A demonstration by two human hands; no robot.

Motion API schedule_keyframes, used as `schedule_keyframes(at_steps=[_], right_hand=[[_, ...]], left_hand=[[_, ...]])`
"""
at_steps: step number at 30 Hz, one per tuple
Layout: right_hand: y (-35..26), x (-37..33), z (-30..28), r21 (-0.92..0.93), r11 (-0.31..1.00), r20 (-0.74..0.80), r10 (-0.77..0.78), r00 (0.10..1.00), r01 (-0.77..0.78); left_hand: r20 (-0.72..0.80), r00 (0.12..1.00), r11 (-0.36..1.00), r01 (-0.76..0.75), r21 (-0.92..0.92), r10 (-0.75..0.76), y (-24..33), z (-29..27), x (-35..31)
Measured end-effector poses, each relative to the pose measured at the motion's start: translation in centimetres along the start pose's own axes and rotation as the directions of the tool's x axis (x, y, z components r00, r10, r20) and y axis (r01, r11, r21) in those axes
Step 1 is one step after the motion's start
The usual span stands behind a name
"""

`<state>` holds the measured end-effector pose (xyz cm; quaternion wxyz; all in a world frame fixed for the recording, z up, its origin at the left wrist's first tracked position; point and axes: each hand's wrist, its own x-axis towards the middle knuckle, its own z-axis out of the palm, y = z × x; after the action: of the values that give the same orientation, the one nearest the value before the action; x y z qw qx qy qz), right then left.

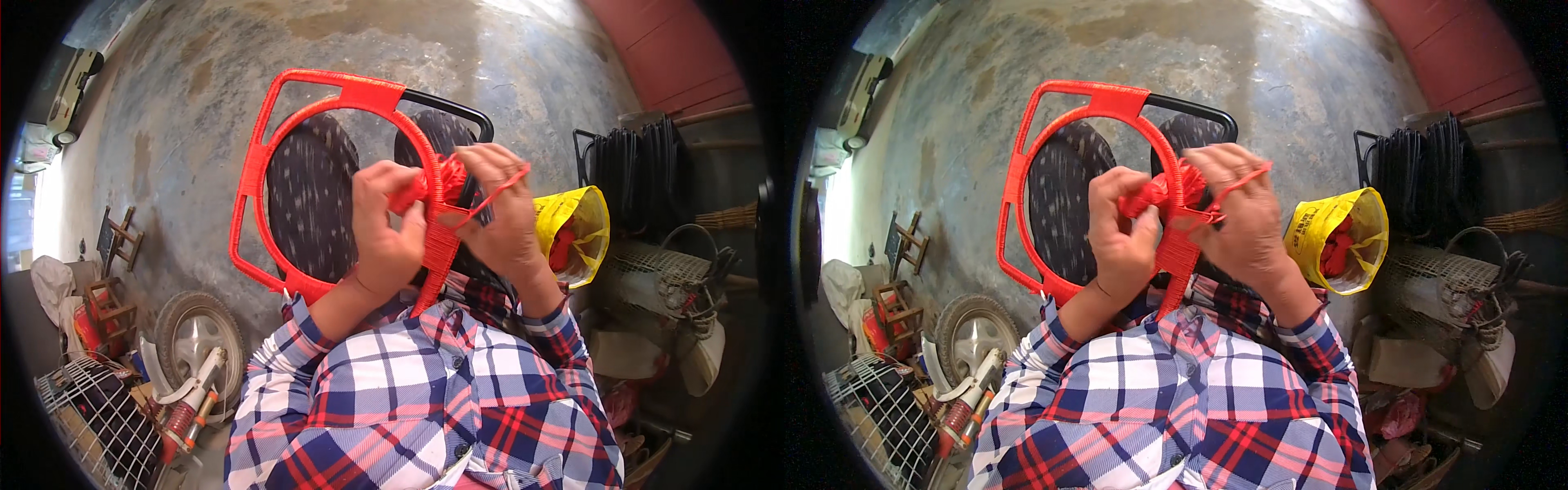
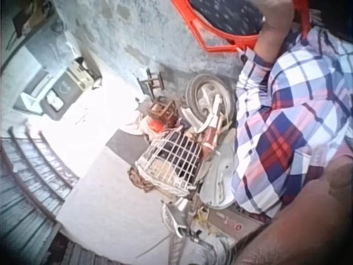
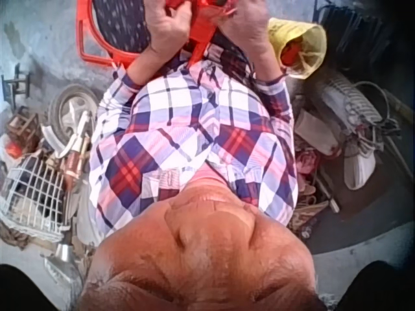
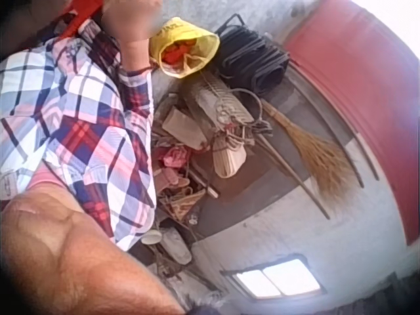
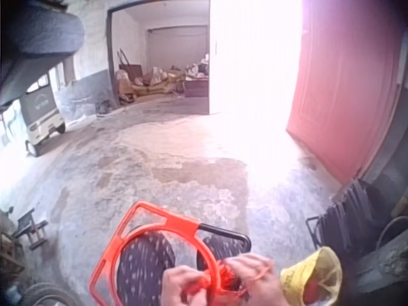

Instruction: Weaving a red cord around a furniture frame.

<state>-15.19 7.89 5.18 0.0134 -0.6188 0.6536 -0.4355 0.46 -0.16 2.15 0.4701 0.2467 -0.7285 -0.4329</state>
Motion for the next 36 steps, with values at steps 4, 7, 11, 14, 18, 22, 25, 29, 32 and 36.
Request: schedule_keyframes(at_steps=[4, 7, 11, 14, 18, 22, 25, 29, 32, 36], right_hand=[[-0.7, 0.3, 1.8, 0.006, 0.994, 0.111, -0.109, 0.988, 0.109], [1.4, 0.3, 2.3, 0.16, 0.98, 0.11, -0.14, 0.984, 0.121], [1.0, -0.7, 0.0, 0.742, 0.636, -0.091, 0.411, 0.907, -0.213], [2.5, -1.8, -2.8, 0.599, 0.743, -0.094, 0.435, 0.895, -0.298], [3.7, -3.9, -4.4, 0.112, 0.949, 0.228, 0.265, 0.937, -0.295], [5.2, -6.3, -6.6, 0.601, 0.579, 0.202, 0.558, 0.805, -0.552], [6.5, -7.9, -8.7, 0.96, 0.195, 0.016, 0.679, 0.734, -0.201], [11.1, -10.5, -13.6, 0.991, -0.058, -0.052, 0.671, 0.739, 0.122], [15.6, -13.2, -13.9, 0.964, -0.153, -0.05, 0.704, 0.709, 0.219], [12.2, -11.4, -8.2, 0.997, 0.008, 0.043, 0.731, 0.681, -0.072]], left_hand=[[0.163, 0.967, 0.98, -0.2, -0.002, 0.197, 0.3, -0.4, -0.3], [0.119, 0.976, 0.982, -0.172, -0.078, 0.18, 0.6, -0.5, 0.0], [0.06, 0.986, 0.988, -0.155, -0.03, 0.156, 0.7, -0.5, 0.1], [0.059, 0.997, 0.998, -0.053, 0.022, 0.052, -0.5, -1.0, 0.2], [0.126, 0.883, 0.761, 0.456, -0.46, -0.453, -0.9, 0.0, -0.3], [0.29, 0.733, 0.575, 0.668, -0.472, -0.615, -1.7, 0.1, 0.4], [0.383, 0.649, 0.5, 0.756, -0.422, -0.657, -1.4, 0.0, 0.6], [0.456, 0.602, 0.356, 0.779, -0.517, -0.655, -0.3, 0.3, 1.0], [0.551, 0.574, 0.197, 0.779, -0.595, -0.606, -0.6, 0.4, 1.1], [0.605, 0.532, 0.062, 0.779, -0.624, -0.593, -1.4, 0.1, 0.8]])
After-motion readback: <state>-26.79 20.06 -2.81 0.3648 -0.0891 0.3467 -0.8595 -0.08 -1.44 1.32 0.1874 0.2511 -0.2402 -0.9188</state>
